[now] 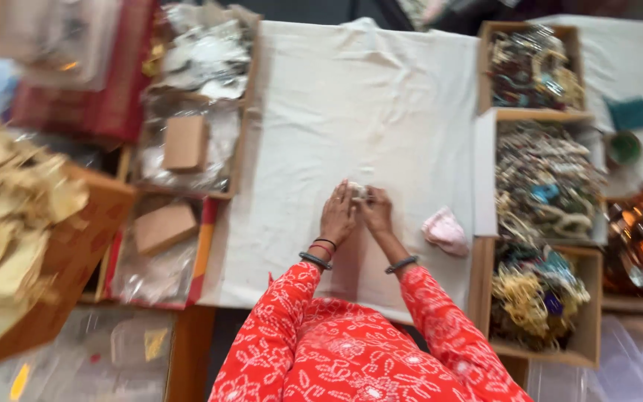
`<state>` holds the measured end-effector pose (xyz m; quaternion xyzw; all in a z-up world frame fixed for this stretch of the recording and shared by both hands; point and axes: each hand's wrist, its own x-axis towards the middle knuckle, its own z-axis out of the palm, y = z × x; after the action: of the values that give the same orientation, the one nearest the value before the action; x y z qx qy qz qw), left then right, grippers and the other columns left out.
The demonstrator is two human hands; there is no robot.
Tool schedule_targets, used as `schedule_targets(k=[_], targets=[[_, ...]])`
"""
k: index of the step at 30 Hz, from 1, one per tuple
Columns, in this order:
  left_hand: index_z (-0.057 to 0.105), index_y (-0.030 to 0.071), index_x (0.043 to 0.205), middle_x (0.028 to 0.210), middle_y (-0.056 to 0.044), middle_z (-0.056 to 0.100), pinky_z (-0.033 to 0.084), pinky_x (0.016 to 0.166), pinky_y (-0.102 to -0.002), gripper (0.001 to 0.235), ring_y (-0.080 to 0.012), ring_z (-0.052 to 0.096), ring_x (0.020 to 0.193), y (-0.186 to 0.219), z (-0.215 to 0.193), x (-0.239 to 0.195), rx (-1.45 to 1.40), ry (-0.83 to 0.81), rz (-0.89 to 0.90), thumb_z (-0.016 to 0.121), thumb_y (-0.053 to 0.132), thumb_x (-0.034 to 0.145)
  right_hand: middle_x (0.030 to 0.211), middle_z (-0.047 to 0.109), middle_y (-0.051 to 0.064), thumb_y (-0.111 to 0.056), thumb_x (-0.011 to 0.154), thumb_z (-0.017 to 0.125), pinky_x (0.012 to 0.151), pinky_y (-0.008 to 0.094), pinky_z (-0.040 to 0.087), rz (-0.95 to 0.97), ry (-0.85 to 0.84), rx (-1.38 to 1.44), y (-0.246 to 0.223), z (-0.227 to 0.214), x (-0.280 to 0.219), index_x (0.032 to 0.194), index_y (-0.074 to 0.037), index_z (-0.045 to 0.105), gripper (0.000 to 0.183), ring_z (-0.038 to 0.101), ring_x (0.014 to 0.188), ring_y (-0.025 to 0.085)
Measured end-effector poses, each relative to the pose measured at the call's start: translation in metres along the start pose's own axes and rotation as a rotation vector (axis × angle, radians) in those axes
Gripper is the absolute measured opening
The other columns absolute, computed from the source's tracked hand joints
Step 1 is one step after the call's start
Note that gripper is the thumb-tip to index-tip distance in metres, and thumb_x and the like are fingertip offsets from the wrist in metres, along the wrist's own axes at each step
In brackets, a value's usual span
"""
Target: The person cleans a small white jewelry item with a pink cloth on a white cloth-covered table. They then place the item into a small beige drawstring pouch and tie it closed. Finally, they place the pouch into a small clear plastic container and close the lid.
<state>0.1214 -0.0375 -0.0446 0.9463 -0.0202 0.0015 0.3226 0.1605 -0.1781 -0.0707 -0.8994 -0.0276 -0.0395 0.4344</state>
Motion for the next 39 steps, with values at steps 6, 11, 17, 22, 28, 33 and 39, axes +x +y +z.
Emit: schedule_targets(k=[6, 11, 17, 22, 28, 33, 39], targets=[[0.035, 0.012, 0.16, 0.171, -0.012, 0.025, 0.028, 0.123, -0.054, 0.073, -0.0323, 0.026, 0.157, 0.02, -0.107, -0.057, -0.042, 0.331, -0.104, 0.063, 0.033, 0.096, 0.142, 0.052, 0.021, -0.032, 0.091, 0.078, 0.11, 0.048, 0.041, -0.255, 0.065, -0.202, -0.005, -0.066, -0.038, 0.148, 0.0, 0.048, 0.072, 0.05, 0.13, 0.036], [0.033, 0.009, 0.162, 0.17, -0.015, 0.025, 0.028, 0.122, -0.056, 0.076, -0.0342, 0.025, 0.158, -0.014, -0.166, -0.117, 0.072, 0.598, -0.232, 0.065, 0.033, 0.097, 0.16, 0.042, 0.018, -0.046, 0.096, 0.066, 0.116, 0.055, 0.031, -0.281, -0.004, -0.423, -0.021, -0.083, -0.065, 0.158, -0.004, 0.044, 0.078, 0.04, 0.146, 0.034], [0.039, 0.004, 0.157, 0.169, -0.018, 0.027, 0.033, 0.123, -0.051, 0.068, -0.0363, 0.032, 0.154, -0.06, -0.251, -0.18, 0.131, 0.783, -0.326, 0.064, 0.031, 0.1, 0.167, 0.042, 0.01, -0.049, 0.105, 0.052, 0.116, 0.065, 0.024, -0.275, 0.005, -0.647, 0.02, -0.051, -0.079, 0.158, -0.015, 0.05, 0.063, 0.034, 0.155, 0.028], [0.049, 0.004, 0.146, 0.165, -0.02, 0.035, 0.041, 0.12, -0.045, 0.054, -0.0387, 0.04, 0.151, -0.091, -0.333, -0.214, 0.084, 0.887, -0.37, 0.062, 0.03, 0.101, 0.166, 0.047, 0.01, -0.045, 0.107, 0.051, 0.116, 0.063, 0.025, -0.27, 0.062, -0.661, 0.008, -0.05, -0.082, 0.154, -0.015, 0.056, 0.056, 0.038, 0.155, 0.027], [0.057, -0.002, 0.143, 0.154, -0.021, 0.052, 0.042, 0.121, -0.046, 0.042, -0.0369, 0.051, 0.144, -0.105, -0.429, -0.245, 0.12, 1.095, -0.304, 0.059, 0.017, 0.105, 0.156, 0.054, 0.009, -0.039, 0.109, 0.057, 0.116, 0.055, 0.031, -0.299, 0.138, -0.702, -0.004, -0.05, -0.09, 0.145, -0.013, 0.061, 0.045, 0.045, 0.152, 0.027], [0.064, -0.001, 0.133, 0.131, -0.018, 0.068, 0.054, 0.106, -0.039, 0.031, -0.0293, 0.068, 0.121, -0.118, -0.435, -0.25, -0.036, 1.164, -0.287, 0.062, 0.012, 0.105, 0.152, 0.057, 0.008, -0.035, 0.111, 0.06, 0.115, 0.051, 0.033, -0.288, 0.19, -0.727, -0.006, -0.049, -0.092, 0.142, -0.014, 0.065, 0.038, 0.048, 0.148, 0.027], [0.071, 0.0, 0.12, 0.108, -0.012, 0.077, 0.06, 0.087, -0.031, 0.022, -0.0209, 0.078, 0.096, -0.129, -0.402, -0.241, -0.267, 0.98, -0.339, 0.066, 0.012, 0.102, 0.155, 0.059, 0.007, -0.033, 0.108, 0.062, 0.114, 0.05, 0.036, -0.27, 0.218, -0.733, -0.001, -0.048, -0.09, 0.138, -0.014, 0.066, 0.036, 0.051, 0.144, 0.027]])
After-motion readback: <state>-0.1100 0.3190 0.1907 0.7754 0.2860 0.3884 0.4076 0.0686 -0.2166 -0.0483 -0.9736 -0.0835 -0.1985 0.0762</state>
